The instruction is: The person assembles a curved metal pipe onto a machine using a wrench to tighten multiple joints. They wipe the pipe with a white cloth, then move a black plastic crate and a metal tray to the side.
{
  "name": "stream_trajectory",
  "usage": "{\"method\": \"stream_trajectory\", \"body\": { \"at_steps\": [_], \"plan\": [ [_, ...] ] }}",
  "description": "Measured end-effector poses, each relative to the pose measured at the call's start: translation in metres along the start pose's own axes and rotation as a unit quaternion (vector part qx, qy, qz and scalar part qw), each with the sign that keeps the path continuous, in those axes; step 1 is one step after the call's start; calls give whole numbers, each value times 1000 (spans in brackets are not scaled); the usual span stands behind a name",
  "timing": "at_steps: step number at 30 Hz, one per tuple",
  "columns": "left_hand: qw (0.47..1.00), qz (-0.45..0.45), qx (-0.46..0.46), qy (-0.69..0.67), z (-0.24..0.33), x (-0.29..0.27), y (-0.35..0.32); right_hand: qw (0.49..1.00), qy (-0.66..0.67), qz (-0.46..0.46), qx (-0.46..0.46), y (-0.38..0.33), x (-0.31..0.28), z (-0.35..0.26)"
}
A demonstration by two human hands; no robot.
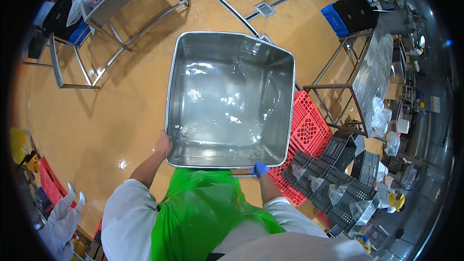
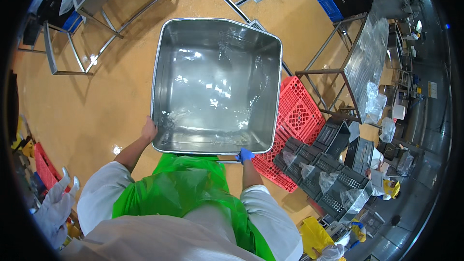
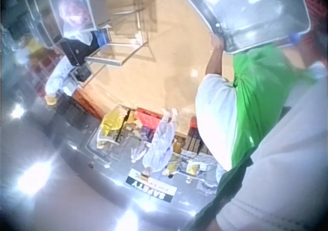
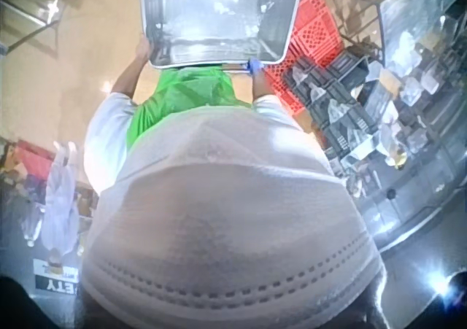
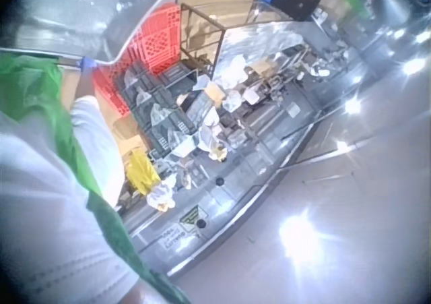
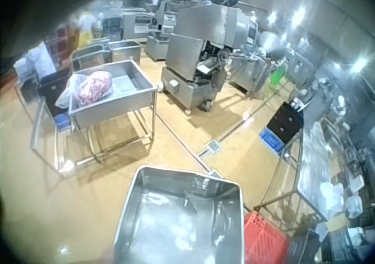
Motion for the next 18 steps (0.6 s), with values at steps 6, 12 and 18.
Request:
{"method": "stream_trajectory", "body": {
  "at_steps": [6, 12, 18],
  "plan": [
    [999, 25, 45, -11, 0, 11, -3, 998, 5, -17, -65, 12, -13, -1],
    [999, 36, 11, -31, 25, 16, 3, 614, -698, 138, -342, 17, -19, -76],
    [999, 52, 1, -15, 22, 63, 8, 805, -444, 84, -385, 54, -49, -148]
  ]
}}
Point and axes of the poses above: each hand's wrist, its own y-axis towards the middle knuckle, its own x-axis out of the palm, z = x × y, the point moved 5 cm from there along y, towards the middle knuckle, and after that the axes turned 10 degrees about -y, right-handed, at the moved point
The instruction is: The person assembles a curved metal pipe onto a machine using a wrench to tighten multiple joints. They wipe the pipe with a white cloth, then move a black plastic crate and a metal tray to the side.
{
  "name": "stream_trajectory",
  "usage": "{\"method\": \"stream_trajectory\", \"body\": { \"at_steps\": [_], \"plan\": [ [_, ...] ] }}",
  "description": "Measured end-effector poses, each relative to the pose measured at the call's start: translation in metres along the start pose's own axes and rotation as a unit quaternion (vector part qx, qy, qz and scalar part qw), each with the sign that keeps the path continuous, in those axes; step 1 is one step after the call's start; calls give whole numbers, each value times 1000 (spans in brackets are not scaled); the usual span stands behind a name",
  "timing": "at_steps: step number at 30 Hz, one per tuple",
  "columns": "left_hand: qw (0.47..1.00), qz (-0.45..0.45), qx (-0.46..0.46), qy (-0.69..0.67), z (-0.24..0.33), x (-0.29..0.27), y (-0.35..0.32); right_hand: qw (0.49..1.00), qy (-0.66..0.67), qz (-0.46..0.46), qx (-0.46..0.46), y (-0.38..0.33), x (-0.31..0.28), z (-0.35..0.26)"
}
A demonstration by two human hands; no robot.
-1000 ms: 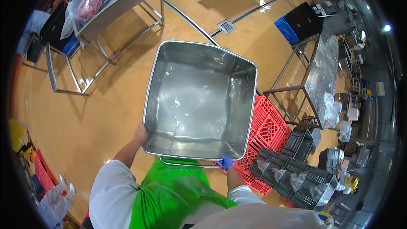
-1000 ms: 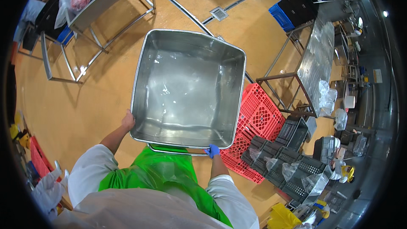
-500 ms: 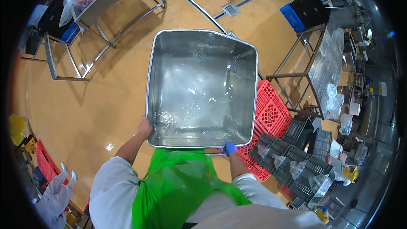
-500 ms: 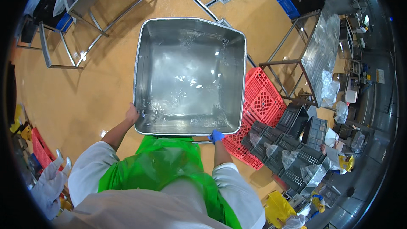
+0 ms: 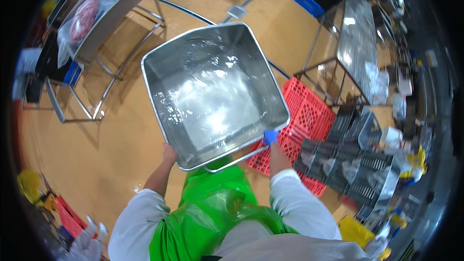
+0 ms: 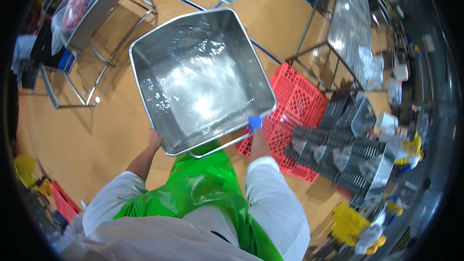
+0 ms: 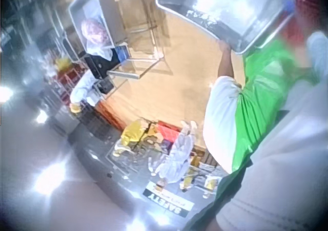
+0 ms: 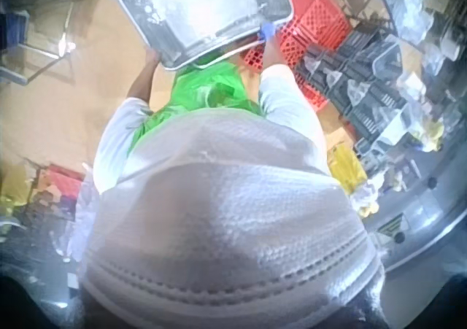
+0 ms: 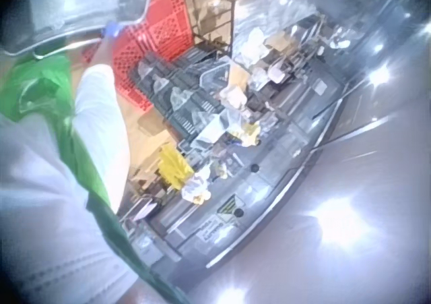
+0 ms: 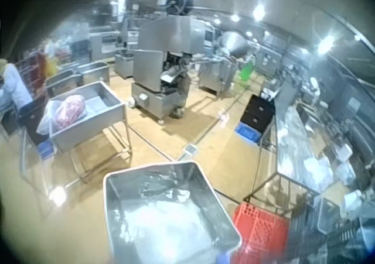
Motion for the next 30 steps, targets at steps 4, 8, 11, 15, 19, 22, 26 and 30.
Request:
{"method": "stream_trajectory", "body": {
  "at_steps": [4, 8, 11, 15, 19, 22, 26, 30],
  "plan": [
    [995, -15, 95, -19, 5, 31, -1, 889, -436, 137, -43, 52, -10, -12],
    [995, -18, -59, -83, -26, 55, 1, 945, -311, 94, -46, 87, -47, -50],
    [986, -33, -78, -146, 16, 46, -16, 938, -312, 143, -50, 79, -60, -45],
    [991, 11, -71, -110, -5, 48, -15, 819, 452, 337, -100, 13, -96, -68],
    [996, 47, -11, -75, -7, 56, -37, 751, 500, 310, 301, -68, 22, -48],
    [974, 37, -103, -199, -4, 69, -63, 454, 863, -191, 117, -92, 122, -127],
    [981, 53, -108, -151, 16, 53, -66, 508, 811, -219, 189, -92, 168, -165],
    [980, 40, -156, -118, 13, 61, -55, 511, 793, -236, 235, -91, 159, -168]
  ]
}}
Point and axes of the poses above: each hand's wrist, its own y-axis towards the middle knuckle, its own x-axis out of the palm, z = x × y, the point moved 5 cm from there along y, towards the middle knuckle, and after that the axes turned 10 degrees about -y, right-handed, at the moved point
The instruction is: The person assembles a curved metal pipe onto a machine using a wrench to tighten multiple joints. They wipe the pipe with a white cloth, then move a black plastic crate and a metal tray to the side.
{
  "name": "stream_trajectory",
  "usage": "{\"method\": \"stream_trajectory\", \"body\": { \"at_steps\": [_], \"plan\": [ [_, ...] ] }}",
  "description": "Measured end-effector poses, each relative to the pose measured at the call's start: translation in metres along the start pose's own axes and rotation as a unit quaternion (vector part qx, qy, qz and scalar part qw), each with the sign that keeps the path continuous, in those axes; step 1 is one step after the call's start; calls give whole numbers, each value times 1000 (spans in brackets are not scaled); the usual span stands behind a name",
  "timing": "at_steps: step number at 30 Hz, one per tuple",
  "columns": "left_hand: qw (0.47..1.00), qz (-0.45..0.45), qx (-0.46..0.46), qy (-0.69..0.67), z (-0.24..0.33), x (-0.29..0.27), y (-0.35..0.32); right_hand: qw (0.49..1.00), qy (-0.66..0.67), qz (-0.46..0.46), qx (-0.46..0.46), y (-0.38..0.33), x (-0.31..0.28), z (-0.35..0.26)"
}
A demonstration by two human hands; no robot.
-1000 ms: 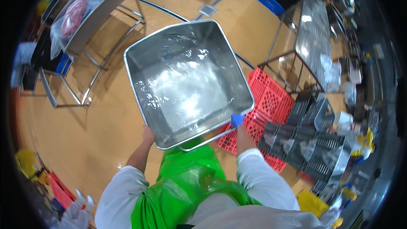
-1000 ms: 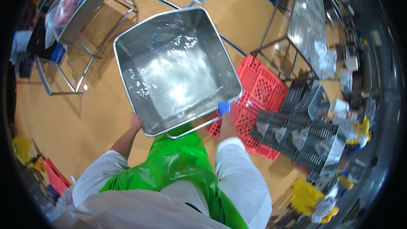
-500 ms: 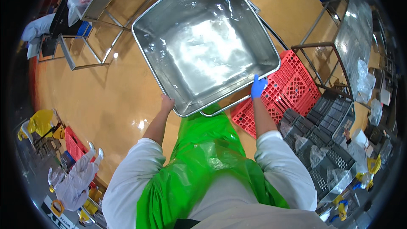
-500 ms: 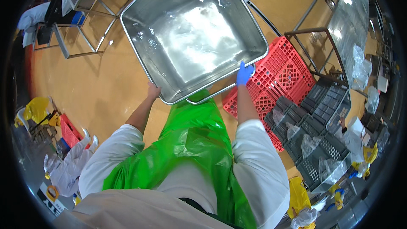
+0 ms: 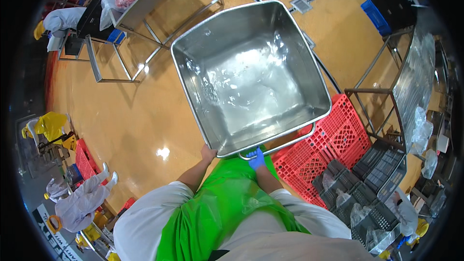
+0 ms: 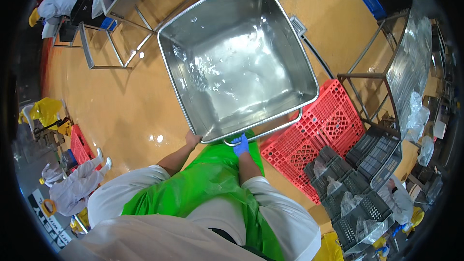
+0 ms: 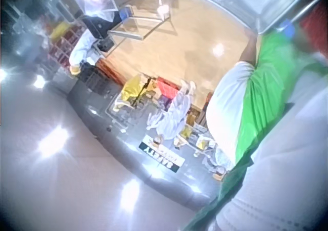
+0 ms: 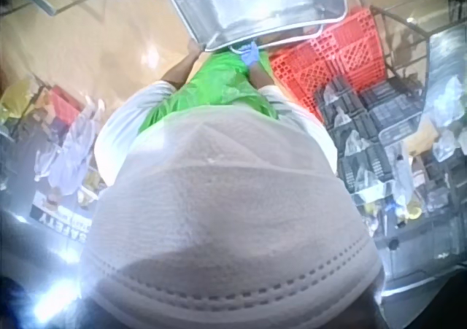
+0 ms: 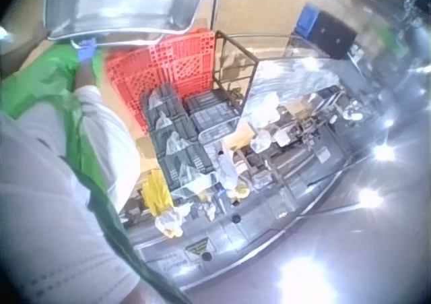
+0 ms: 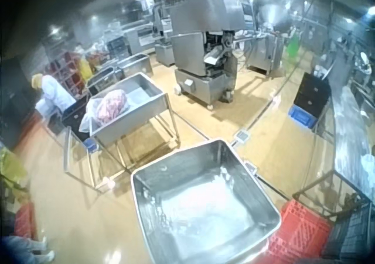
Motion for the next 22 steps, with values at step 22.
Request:
{"method": "stream_trajectory", "body": {
  "at_steps": [22],
  "plan": [
    [982, -143, 1, -122, 165, -11, 14, 958, -284, -24, -15, 59, 15, -142]
  ]
}}
Point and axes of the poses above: each hand's wrist, its own y-axis towards the middle knuckle, its own x-axis out of the palm, z = x × y, the point moved 5 cm from there along y, towards the middle knuckle, and after that the axes turned 10 degrees about -y, right-handed, at the moved point
